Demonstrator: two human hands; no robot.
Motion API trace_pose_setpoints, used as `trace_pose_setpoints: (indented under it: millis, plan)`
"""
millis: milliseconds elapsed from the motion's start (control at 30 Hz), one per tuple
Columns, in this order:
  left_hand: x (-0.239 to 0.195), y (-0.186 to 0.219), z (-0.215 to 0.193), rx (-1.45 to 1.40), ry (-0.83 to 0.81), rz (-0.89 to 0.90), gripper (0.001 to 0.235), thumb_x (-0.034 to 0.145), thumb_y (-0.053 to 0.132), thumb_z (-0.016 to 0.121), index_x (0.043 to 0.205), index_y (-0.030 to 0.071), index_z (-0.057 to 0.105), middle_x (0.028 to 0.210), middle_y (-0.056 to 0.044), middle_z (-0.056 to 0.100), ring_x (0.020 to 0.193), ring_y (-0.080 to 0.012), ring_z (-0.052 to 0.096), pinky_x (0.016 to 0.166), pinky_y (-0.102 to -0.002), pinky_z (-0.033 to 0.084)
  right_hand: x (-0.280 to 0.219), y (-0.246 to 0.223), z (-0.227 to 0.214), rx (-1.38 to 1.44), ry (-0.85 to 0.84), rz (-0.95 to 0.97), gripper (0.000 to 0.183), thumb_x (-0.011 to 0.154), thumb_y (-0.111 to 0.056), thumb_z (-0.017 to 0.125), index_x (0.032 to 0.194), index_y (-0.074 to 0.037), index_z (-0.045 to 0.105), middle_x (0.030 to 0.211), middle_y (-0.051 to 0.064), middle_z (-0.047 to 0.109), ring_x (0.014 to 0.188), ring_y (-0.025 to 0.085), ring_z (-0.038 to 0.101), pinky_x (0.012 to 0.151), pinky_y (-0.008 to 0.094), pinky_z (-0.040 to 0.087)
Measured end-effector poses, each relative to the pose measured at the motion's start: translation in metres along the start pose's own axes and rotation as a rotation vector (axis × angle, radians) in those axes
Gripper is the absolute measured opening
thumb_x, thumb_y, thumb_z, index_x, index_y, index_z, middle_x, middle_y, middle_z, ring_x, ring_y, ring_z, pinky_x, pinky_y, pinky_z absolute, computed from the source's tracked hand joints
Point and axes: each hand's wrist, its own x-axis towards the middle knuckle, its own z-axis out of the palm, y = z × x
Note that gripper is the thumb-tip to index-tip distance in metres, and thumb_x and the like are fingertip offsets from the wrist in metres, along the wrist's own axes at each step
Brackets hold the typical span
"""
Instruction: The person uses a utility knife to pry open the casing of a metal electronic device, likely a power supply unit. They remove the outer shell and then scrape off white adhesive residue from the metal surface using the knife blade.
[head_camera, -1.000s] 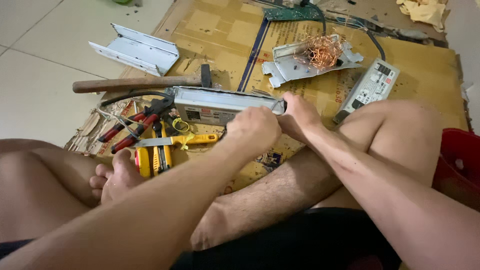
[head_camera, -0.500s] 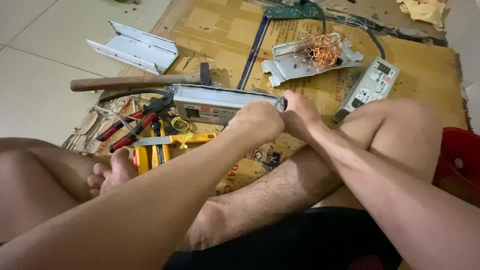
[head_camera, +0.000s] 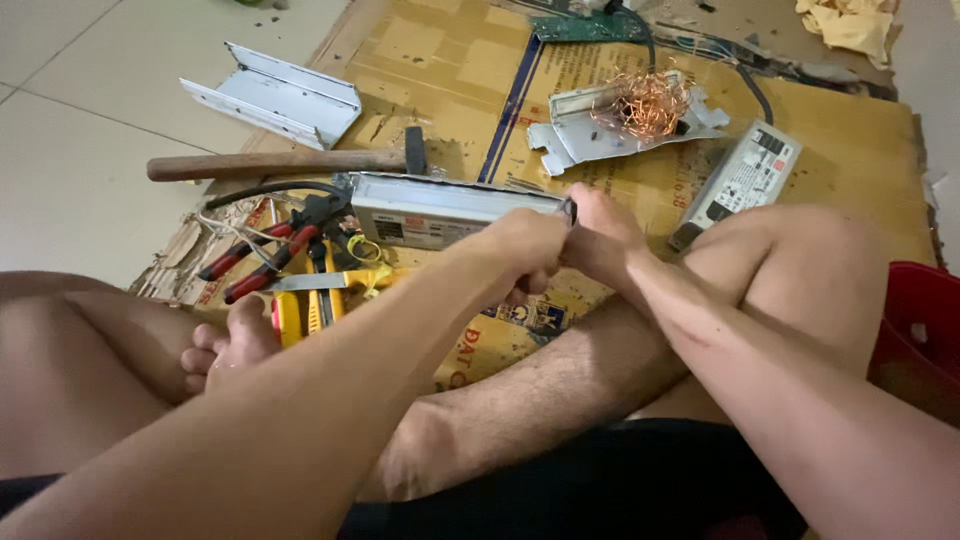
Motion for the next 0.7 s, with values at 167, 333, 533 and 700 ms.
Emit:
trace_pose_setpoints:
  millis: [167,333,533,700]
  plan:
    - [-0.017,-0.005,-0.01,0.462,0.232,0.119,0.042,0.092,0.038,0.05,0.083,0.003,0.072,0.054,-0.014,0.062,0.039,-0.0264,0.063,0.029,-0.043,0.043,-0.042,-0.059,-0.022,-0.097,0.068,-0.077,0.039,0.091,-0.016,0.057,0.128,-0.007,0.058,0.099,0.015,0.066,0.103,0.035,0.066,0.098,0.056,0.048]
    - [-0.044,-0.026,-0.04,0.389,0.315,0.072,0.049,0.09,0.042,0.046,0.077,0.001,0.07,0.047,-0.015,0.056,0.033,-0.027,0.056,0.032,-0.04,0.043,-0.027,-0.084,0.0,-0.373,0.09,-0.303,0.039,0.1,-0.012,0.052,0.139,-0.01,0.053,0.126,0.018,0.061,0.125,0.038,0.058,0.113,0.062,0.038]
    - [-0.115,-0.043,-0.071,-0.042,0.467,0.074,0.042,0.093,0.041,0.056,0.107,0.003,0.066,0.066,-0.01,0.055,0.042,-0.0188,0.053,0.032,-0.03,0.037,-0.004,-0.124,0.023,-0.372,0.03,-0.456,0.044,0.091,-0.018,0.072,0.131,-0.011,0.057,0.113,0.018,0.069,0.102,0.034,0.071,0.095,0.054,0.056]
    - [-0.173,-0.037,-0.104,-0.099,0.714,-0.078,0.043,0.084,0.043,0.074,0.109,0.009,0.077,0.072,-0.009,0.069,0.056,-0.0171,0.061,0.041,-0.029,0.045,0.023,-0.125,0.023,-0.369,-0.151,-0.46,0.066,0.081,-0.02,0.084,0.136,-0.01,0.049,0.126,0.019,0.067,0.119,0.039,0.065,0.097,0.057,0.055]
